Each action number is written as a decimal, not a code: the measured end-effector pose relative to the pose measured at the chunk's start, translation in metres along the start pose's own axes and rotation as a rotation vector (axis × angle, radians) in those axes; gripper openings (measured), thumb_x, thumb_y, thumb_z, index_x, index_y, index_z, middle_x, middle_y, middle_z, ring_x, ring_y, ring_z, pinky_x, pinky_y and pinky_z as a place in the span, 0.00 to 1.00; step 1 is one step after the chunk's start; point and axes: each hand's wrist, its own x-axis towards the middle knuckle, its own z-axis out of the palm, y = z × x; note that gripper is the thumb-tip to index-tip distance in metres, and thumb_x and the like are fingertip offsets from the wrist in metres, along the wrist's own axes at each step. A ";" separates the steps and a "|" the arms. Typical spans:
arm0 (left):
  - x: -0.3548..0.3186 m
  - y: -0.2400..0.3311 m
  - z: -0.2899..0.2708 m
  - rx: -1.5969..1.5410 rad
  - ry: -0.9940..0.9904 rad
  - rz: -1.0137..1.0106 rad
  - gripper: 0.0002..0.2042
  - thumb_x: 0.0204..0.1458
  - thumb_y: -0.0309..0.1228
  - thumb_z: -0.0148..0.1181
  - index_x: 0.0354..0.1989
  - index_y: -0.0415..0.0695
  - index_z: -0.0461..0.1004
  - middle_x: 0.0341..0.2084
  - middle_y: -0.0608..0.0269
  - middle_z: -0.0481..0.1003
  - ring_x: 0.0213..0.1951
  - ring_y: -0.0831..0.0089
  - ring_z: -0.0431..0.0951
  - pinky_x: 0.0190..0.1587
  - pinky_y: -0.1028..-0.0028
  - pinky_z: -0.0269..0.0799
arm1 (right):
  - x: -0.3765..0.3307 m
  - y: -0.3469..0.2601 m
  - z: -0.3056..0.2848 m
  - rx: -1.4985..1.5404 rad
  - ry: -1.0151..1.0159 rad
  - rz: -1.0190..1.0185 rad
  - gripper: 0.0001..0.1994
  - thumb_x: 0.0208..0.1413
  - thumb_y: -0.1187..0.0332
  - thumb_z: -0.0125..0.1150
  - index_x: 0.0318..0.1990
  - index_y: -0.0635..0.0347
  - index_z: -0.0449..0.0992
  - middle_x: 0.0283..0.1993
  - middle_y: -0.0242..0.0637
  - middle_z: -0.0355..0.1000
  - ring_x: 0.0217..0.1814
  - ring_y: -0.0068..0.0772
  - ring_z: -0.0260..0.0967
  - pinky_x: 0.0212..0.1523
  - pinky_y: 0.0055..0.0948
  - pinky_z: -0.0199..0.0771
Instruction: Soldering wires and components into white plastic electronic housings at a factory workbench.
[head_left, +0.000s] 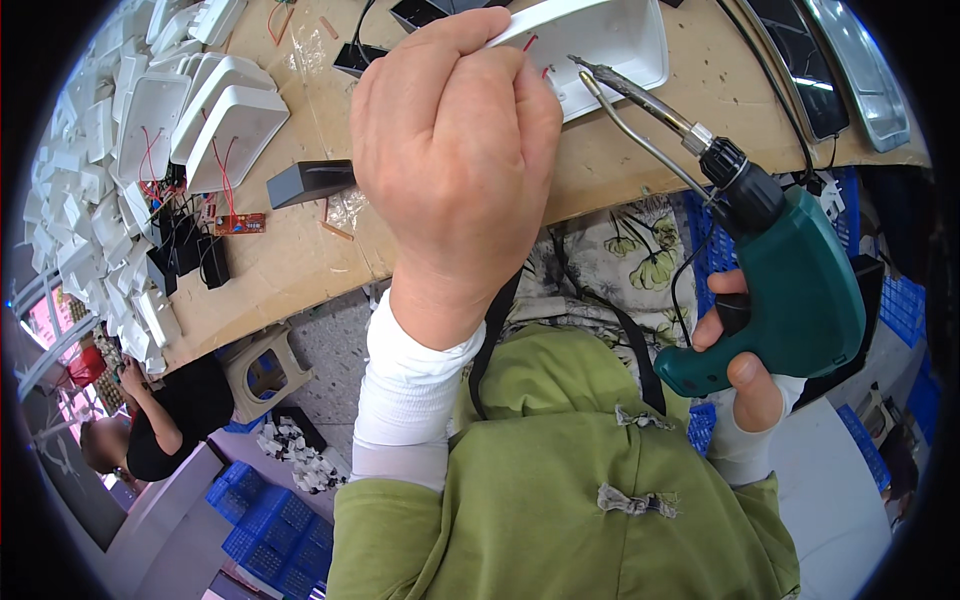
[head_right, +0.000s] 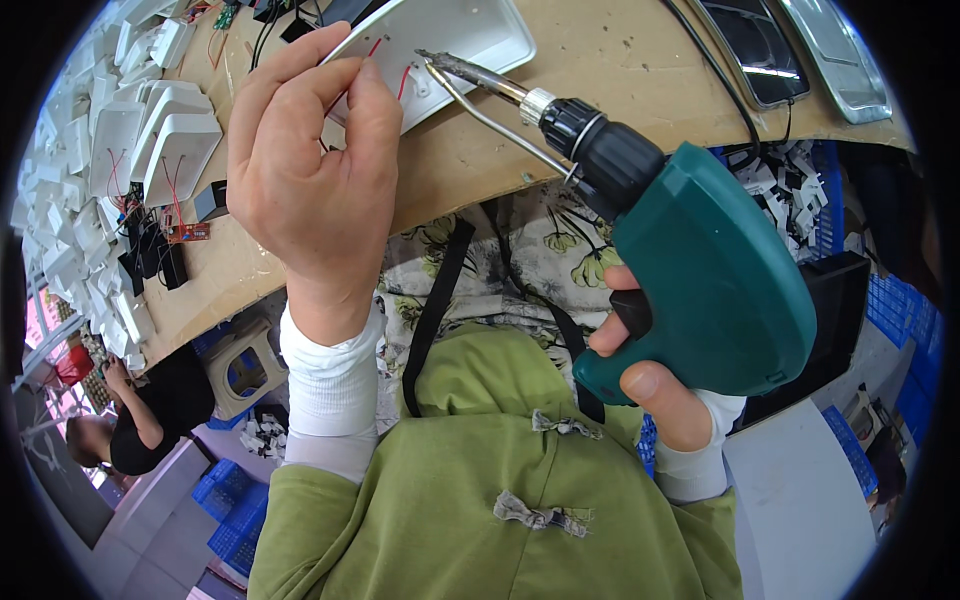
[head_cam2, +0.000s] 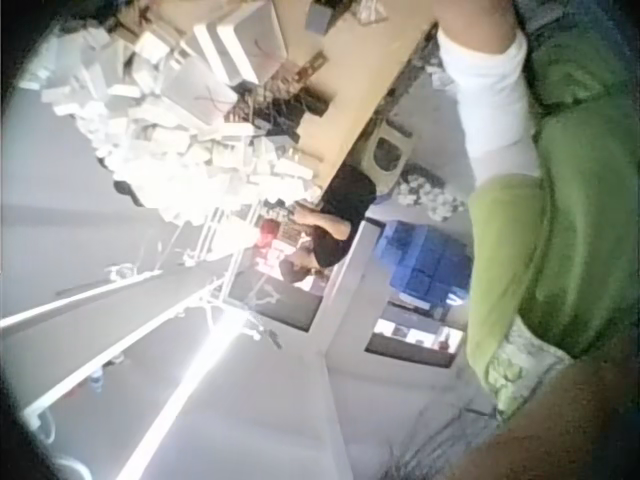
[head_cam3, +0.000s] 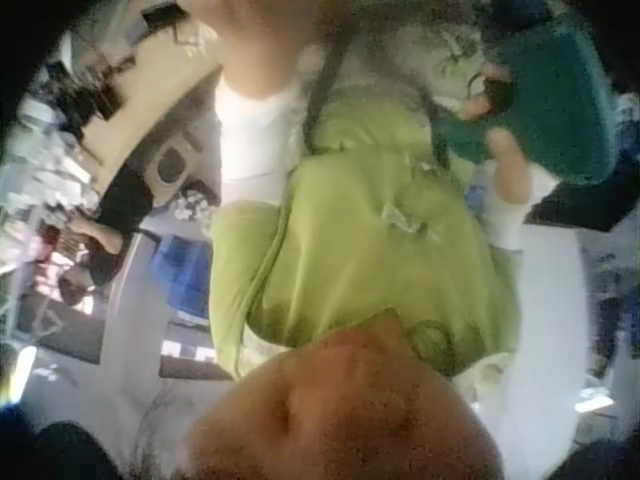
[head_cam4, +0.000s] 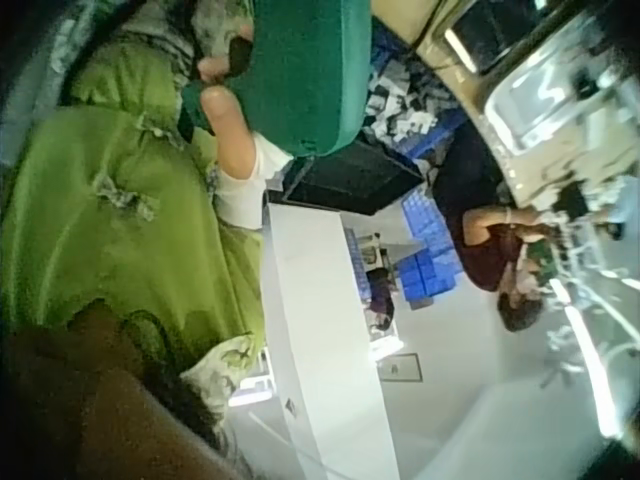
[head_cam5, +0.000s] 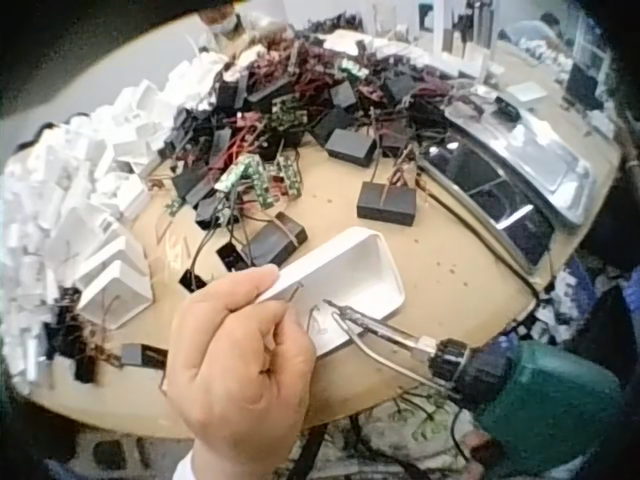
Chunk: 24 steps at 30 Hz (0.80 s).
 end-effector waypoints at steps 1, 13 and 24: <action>0.000 0.000 0.001 0.001 0.000 0.000 0.02 0.36 0.19 0.59 0.20 0.38 0.73 0.28 0.61 0.76 0.25 0.75 0.73 0.26 0.79 0.69 | 0.000 0.000 0.000 0.010 -0.013 -0.002 0.32 0.37 0.65 0.63 0.51 0.71 0.61 0.44 0.46 0.67 0.31 0.28 0.69 0.32 0.24 0.71; 0.002 -0.001 0.001 -0.011 -0.023 -0.003 0.03 0.35 0.18 0.58 0.20 0.38 0.73 0.27 0.61 0.75 0.23 0.75 0.72 0.26 0.80 0.68 | 0.005 -0.003 0.000 0.010 -0.023 0.010 0.31 0.37 0.67 0.63 0.51 0.71 0.61 0.44 0.46 0.67 0.31 0.27 0.69 0.32 0.24 0.71; 0.002 0.000 0.001 -0.052 -0.002 -0.014 0.03 0.35 0.17 0.58 0.21 0.37 0.73 0.28 0.61 0.75 0.23 0.75 0.72 0.25 0.80 0.68 | 0.013 -0.001 0.003 0.023 -0.040 -0.043 0.29 0.37 0.68 0.62 0.49 0.70 0.63 0.43 0.46 0.67 0.31 0.28 0.68 0.31 0.24 0.70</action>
